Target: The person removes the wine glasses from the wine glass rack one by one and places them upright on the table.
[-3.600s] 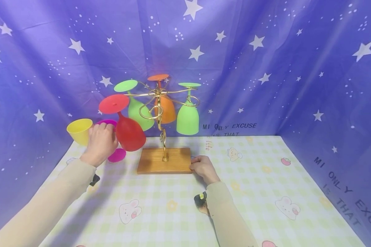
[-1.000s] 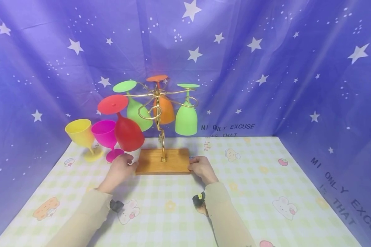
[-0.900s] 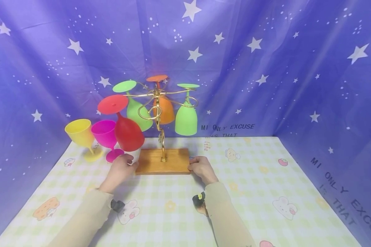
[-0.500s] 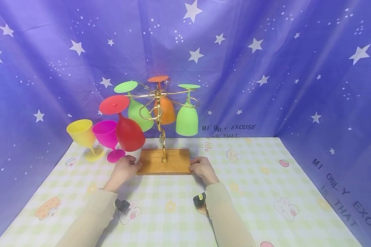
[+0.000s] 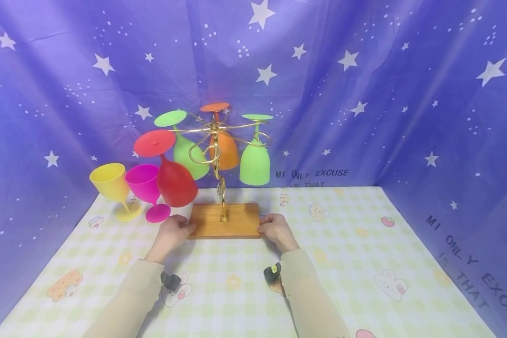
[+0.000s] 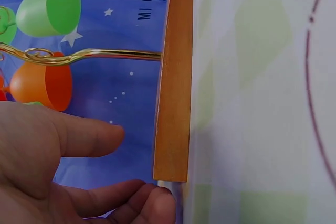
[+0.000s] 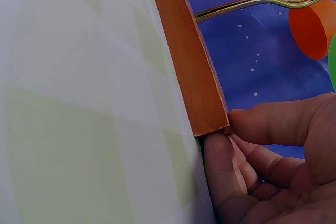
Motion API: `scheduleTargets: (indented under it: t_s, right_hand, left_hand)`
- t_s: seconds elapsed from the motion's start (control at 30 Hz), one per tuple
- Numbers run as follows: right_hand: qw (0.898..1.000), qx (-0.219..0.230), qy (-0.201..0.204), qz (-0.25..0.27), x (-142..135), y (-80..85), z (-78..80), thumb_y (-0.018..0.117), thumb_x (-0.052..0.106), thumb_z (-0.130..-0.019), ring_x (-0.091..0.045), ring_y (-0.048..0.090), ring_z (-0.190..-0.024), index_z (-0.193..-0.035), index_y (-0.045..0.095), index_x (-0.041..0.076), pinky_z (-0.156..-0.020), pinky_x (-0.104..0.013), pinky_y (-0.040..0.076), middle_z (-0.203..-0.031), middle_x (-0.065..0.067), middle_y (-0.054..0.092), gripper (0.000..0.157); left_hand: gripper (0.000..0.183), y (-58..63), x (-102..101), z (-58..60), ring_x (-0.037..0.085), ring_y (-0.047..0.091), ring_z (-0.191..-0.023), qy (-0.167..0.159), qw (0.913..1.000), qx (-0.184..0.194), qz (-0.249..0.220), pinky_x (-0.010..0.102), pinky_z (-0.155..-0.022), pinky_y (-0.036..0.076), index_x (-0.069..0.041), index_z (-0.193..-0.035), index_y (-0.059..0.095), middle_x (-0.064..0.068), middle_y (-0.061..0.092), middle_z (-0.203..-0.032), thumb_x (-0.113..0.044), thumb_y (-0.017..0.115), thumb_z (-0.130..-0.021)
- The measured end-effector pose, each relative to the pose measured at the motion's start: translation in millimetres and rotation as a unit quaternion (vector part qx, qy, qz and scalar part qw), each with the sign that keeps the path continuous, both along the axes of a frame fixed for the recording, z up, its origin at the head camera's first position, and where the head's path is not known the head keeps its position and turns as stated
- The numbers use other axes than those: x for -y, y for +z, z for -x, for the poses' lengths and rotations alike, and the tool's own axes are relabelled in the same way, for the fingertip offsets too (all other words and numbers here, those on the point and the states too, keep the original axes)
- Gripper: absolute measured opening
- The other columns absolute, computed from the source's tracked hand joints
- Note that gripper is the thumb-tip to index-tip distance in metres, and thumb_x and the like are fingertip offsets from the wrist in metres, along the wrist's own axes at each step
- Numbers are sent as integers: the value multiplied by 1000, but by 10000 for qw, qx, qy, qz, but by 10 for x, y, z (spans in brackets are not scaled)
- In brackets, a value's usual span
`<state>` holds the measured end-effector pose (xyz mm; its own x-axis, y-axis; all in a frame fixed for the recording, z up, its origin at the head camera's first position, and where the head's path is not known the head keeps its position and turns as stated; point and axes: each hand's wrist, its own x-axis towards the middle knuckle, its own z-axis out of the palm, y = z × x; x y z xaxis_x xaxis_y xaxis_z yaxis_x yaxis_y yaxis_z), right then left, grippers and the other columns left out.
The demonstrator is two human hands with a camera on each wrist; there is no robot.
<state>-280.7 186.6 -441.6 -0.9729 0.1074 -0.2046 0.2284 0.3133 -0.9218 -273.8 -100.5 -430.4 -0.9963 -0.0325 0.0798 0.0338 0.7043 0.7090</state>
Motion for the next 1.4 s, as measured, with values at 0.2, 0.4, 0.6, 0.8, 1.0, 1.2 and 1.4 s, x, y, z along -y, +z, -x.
scheduleTargets:
  t_s: [0.2,0.4,0.6,0.8,1.0,1.2,1.4]
  right_hand:
    - [10000,37,-14,21,-10,17,-3,61,-9,-81,-19,63,-79,-101,61,-9,-75,-33,55,-95,-16,61,21]
    - [10000,39,11,18,-18,22,-3,60,-9,-81,-19,63,-79,-102,61,-9,-75,-33,55,-95,-16,60,21]
    - [10000,49,-8,-2,-23,17,-5,60,-8,-81,-19,63,-79,-102,61,-9,-75,-32,55,-95,-16,60,21]
    - [10000,51,-28,51,-25,12,-6,61,-8,-81,-20,63,-81,-102,61,-9,-77,-33,55,-96,-16,61,21]
    - [10000,0,-9,-16,-19,5,-8,61,-8,-82,-19,64,-80,-102,61,-9,-76,-33,55,-96,-16,61,20]
    - [10000,-28,-22,-11,-5,-6,-4,61,-8,-81,-19,63,-78,-100,62,-8,-74,-32,55,-94,-15,61,19]
    - [10000,-35,-43,-37,-4,-8,-2,61,-7,-81,-18,62,-77,-99,62,-7,-72,-31,54,-93,-15,61,18]
  left_hand:
    - [29,-9,-17,-1,30,57,-84,-45,9996,226,-139,43,-80,48,7,-98,64,15,63,-90,-17,66,-82]
    - [31,-38,-22,12,30,57,-85,-8,9996,251,-113,44,-81,48,8,-100,64,17,64,-92,-16,67,-81]
    - [32,-59,-32,28,28,58,-83,41,9993,336,-125,41,-77,50,9,-104,63,16,64,-92,-10,69,-80]
    - [31,-56,-35,30,27,59,-82,31,9993,326,-152,40,-75,50,8,-103,63,16,65,-92,-8,70,-79]
    - [31,-72,-18,29,28,59,-85,14,9994,305,-165,41,-78,50,8,-104,63,17,65,-95,-8,70,-79]
    - [33,-85,1,26,28,59,-86,36,9994,320,-152,41,-79,50,9,-107,62,17,65,-95,-7,70,-79]
    - [32,-74,-4,18,29,59,-85,34,9992,361,-164,41,-78,50,9,-106,62,18,65,-95,-7,69,-80]
